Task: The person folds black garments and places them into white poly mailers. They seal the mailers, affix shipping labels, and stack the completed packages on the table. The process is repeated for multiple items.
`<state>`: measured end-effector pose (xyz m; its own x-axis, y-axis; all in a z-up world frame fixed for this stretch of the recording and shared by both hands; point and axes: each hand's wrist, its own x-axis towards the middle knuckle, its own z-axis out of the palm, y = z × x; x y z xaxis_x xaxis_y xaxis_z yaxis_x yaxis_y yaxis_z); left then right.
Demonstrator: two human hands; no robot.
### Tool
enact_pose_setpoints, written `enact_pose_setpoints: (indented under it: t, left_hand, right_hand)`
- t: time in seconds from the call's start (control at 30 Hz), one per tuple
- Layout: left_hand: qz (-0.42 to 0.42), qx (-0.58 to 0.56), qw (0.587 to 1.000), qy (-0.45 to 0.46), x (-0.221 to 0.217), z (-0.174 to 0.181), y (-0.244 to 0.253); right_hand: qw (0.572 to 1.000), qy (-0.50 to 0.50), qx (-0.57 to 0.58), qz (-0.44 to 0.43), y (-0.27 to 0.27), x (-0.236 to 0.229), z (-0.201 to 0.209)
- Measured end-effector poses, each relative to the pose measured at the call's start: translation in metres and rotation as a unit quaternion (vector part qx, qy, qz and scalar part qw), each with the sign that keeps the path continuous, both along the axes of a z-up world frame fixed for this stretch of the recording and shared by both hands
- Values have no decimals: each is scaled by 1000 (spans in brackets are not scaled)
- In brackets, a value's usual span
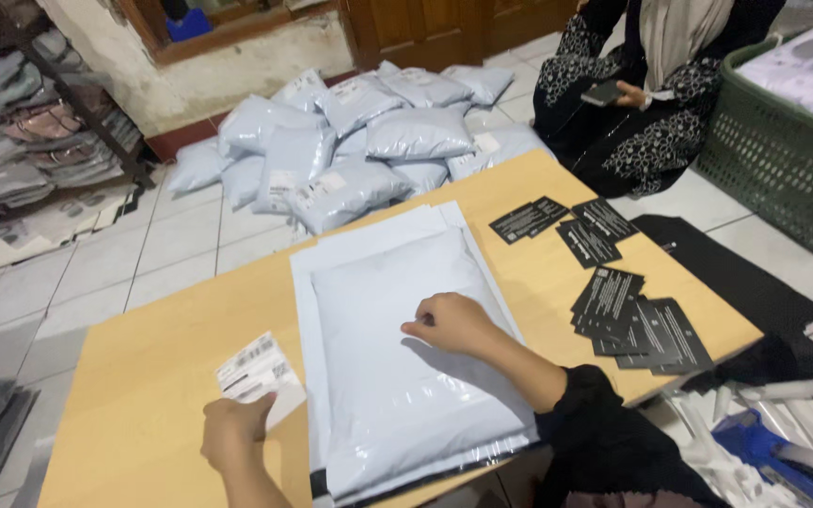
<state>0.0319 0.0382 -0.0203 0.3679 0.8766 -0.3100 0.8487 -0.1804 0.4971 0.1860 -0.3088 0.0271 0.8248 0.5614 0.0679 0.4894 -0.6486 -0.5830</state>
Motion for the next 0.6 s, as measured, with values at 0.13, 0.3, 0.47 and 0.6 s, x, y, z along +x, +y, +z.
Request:
enact_pose_setpoints:
  t: [0.13, 0.3, 0.47, 0.6]
  left_hand:
    - [-94, -68, 916, -384, 27, -4, 14]
    - [-257, -74, 872, -409, 98, -25, -76]
    - [-129, -443, 674, -577, 121, -28, -139]
    - [-202, -432, 665, -574, 105, -19, -126]
  right_hand:
    - [980, 69, 187, 27, 17, 19, -23]
    - [878, 326, 338, 97, 5, 49, -57]
    - [774, 436, 445, 112, -17, 67, -67]
    - [794, 442, 405, 101, -9, 58, -64]
